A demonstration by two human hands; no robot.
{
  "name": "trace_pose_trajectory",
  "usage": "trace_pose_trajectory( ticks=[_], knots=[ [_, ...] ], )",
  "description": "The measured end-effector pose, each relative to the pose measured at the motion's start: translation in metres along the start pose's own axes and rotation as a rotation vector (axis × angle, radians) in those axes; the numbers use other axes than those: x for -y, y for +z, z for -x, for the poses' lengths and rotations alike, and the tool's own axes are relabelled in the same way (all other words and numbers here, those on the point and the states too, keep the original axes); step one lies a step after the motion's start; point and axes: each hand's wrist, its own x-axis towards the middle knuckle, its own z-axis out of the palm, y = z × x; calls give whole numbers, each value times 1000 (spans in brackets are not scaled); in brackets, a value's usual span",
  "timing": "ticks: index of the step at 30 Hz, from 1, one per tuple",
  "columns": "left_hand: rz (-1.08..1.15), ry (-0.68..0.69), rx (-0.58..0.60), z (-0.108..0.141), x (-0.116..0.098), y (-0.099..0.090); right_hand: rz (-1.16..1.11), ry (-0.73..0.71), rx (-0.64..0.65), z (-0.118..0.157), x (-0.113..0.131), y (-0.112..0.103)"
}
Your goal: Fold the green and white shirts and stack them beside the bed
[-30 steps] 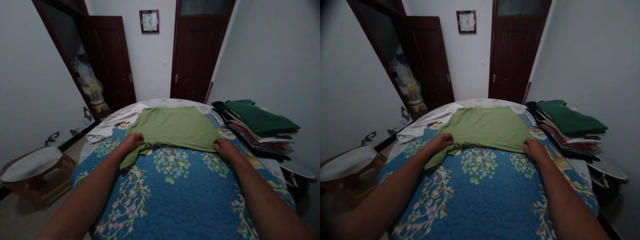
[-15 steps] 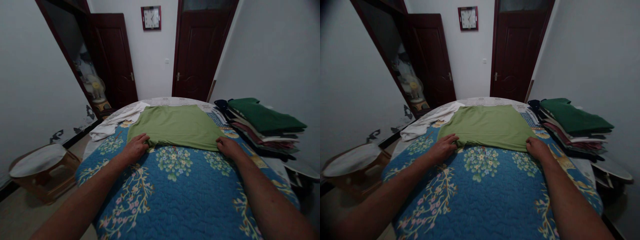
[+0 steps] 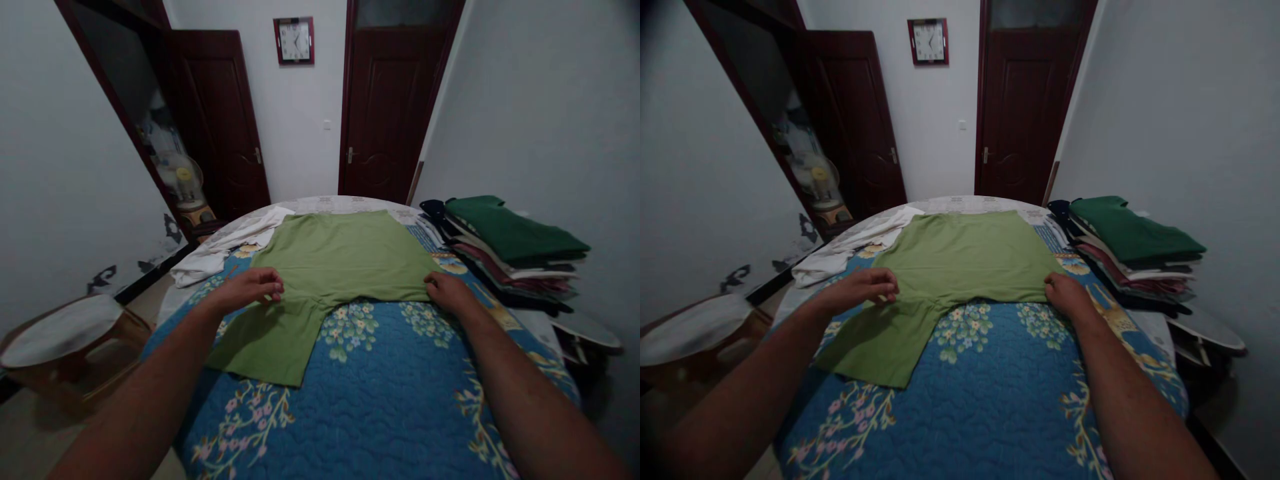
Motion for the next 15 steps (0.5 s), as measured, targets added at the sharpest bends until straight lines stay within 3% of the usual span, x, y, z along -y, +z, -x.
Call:
trace_pose_trajectory(
  ticks=[3, 5, 9, 11, 15],
  knots=[
    [-335, -122, -413, -27, 32, -2, 26, 136, -26, 1, -8, -6],
    [-490, -250, -530, -39, 50, -6, 54, 289, -64, 5, -17, -14],
    [-657, -484, -536, -50, 67, -14, 72, 546, -58, 14, -38, -31],
    [-645, -534, -502, -54, 69, -17, 34, 616, -22, 16, -43, -35],
    [-635, -541, -502, -62, 66, -15, -35, 597, -33, 15, -43, -33]
  ],
)
